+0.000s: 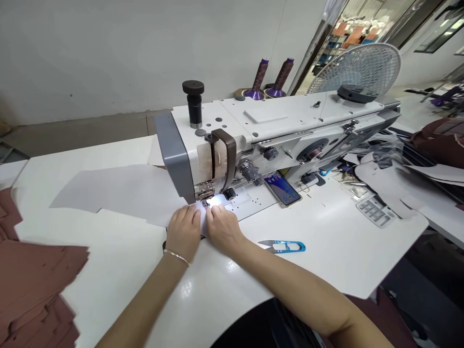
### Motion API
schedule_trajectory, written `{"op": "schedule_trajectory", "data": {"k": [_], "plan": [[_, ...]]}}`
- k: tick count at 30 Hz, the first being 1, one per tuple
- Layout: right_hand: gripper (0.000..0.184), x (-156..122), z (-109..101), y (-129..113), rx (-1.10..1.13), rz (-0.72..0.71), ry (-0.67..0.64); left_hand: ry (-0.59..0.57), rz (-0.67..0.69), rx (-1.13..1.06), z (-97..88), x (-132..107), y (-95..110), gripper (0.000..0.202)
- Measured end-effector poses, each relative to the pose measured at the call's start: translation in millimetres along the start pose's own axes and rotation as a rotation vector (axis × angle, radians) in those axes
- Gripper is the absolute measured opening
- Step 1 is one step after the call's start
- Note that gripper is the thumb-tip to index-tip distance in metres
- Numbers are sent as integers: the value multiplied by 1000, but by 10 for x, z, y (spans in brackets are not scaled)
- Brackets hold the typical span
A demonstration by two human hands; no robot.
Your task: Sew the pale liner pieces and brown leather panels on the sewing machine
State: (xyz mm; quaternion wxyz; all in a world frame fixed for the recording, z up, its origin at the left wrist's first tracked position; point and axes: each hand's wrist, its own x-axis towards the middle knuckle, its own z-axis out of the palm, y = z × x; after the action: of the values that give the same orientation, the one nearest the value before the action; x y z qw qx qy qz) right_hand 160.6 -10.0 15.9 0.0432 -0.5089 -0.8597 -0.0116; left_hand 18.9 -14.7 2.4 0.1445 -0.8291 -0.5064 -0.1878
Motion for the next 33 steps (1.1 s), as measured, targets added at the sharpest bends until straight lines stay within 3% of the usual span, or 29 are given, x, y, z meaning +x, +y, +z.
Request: {"op": "schedule_trajectory", "data": {"k": [5,12,22,33], "plan": [[23,-39,-48,-3,23,37,-40,33,-4,38,-60,-77,215,27],[25,-82,-36,3,68,15,-63,-22,34,-63,1,-44,18,32],[22,-63,-31,40,74,-63,4,30,25,-108,12,-107,109,31],[24,16,32,46,60,-38,13,-2,32,-176,58,16,-102,35]]}}
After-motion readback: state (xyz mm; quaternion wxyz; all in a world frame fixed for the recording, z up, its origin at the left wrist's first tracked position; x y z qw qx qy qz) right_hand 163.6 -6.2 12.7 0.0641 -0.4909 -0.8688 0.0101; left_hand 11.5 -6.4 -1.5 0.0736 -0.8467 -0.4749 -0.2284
